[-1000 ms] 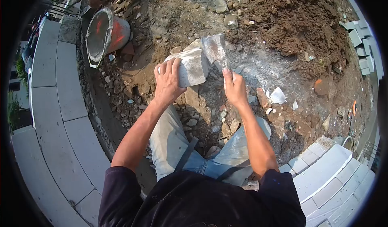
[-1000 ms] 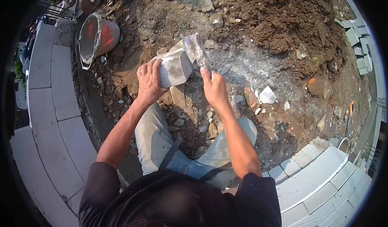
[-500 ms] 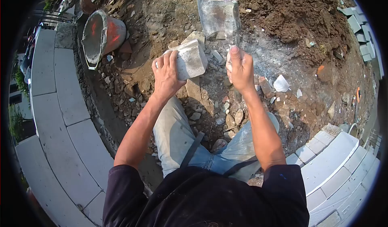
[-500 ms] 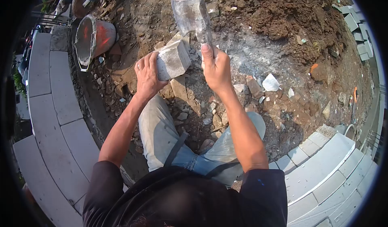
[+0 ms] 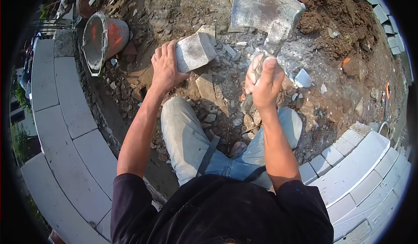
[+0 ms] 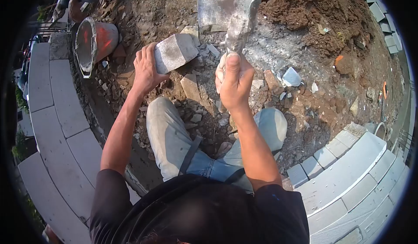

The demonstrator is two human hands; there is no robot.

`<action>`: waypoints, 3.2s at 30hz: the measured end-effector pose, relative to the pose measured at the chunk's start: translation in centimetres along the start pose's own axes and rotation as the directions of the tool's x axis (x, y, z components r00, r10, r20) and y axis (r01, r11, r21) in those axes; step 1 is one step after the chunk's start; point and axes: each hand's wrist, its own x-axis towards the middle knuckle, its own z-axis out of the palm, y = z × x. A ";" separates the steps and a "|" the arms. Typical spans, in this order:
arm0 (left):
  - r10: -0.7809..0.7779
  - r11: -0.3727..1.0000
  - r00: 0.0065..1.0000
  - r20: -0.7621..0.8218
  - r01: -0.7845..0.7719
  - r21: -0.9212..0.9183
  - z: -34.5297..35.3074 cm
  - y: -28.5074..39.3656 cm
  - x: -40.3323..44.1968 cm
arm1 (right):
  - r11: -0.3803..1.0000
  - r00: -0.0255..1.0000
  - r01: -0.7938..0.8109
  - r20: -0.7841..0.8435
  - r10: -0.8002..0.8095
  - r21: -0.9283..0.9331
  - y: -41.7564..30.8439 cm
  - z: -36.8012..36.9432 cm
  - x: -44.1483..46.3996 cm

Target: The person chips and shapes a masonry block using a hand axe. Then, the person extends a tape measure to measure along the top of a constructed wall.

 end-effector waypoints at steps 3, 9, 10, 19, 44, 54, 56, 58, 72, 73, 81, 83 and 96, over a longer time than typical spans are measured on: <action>-0.005 1.000 1.000 -0.019 0.005 0.005 0.2 0.8 -0.3 | 0.958 0.961 0.274 -0.078 -0.267 0.091 -0.1 1.0 -0.4; 0.028 0.998 0.998 -0.057 -0.024 0.064 1.1 0.8 -0.8 | 0.743 0.997 -0.046 0.019 0.079 -0.668 10.1 -3.2 0.8; -0.003 0.997 1.000 -0.029 0.005 0.079 1.3 1.0 -1.2 | 0.737 0.996 -0.066 -0.003 0.086 -0.672 8.2 -3.2 0.0; 0.040 0.993 0.999 -0.020 -0.038 0.109 1.2 0.9 -1.8 | 0.711 0.993 -0.067 0.026 0.119 -0.700 12.2 -2.7 -1.3; 0.021 0.997 1.000 0.014 -0.022 0.077 1.4 0.1 -1.0 | 0.790 0.977 -0.203 -0.060 0.206 -0.578 16.0 -2.5 -0.1; 0.035 0.999 0.999 -0.021 -0.035 0.020 0.8 -0.4 0.2 | 0.713 0.948 -0.305 -0.128 0.291 -0.632 11.7 -0.5 -0.7; 0.025 0.999 0.999 0.037 -0.026 0.023 0.5 -0.7 -0.5 | 0.882 0.964 -0.253 -0.184 0.193 -0.398 10.2 0.5 -3.0; 0.013 1.000 0.997 0.073 -0.015 0.019 -0.1 -1.1 -0.7 | 0.841 0.959 -0.270 -0.206 0.193 -0.468 9.8 2.4 -4.5; -0.491 -0.084 0.535 0.688 0.757 -0.648 -13.2 2.2 -11.3 | 0.600 0.612 -0.761 -0.579 0.539 -0.247 -28.0 -10.1 -20.8; -0.491 -0.174 0.543 0.681 0.705 -0.687 -16.1 4.2 -13.4 | 0.548 0.602 -0.773 -0.642 0.474 -0.321 -27.7 -11.6 -25.0; -0.590 -0.032 0.599 0.541 0.652 -0.758 -34.2 4.6 -15.9 | 0.218 0.076 -0.974 -0.805 0.588 0.068 -34.3 -4.7 -49.5; -0.652 0.124 0.634 0.416 0.630 -0.766 -35.4 0.0 -13.7 | 0.193 0.204 -0.975 -0.776 0.597 -0.109 -34.2 -2.3 -52.9; -0.949 0.206 0.303 0.085 0.801 -0.563 -50.0 -19.3 0.7 | 0.359 -0.184 -0.836 -0.828 0.529 0.415 -33.8 18.6 -51.3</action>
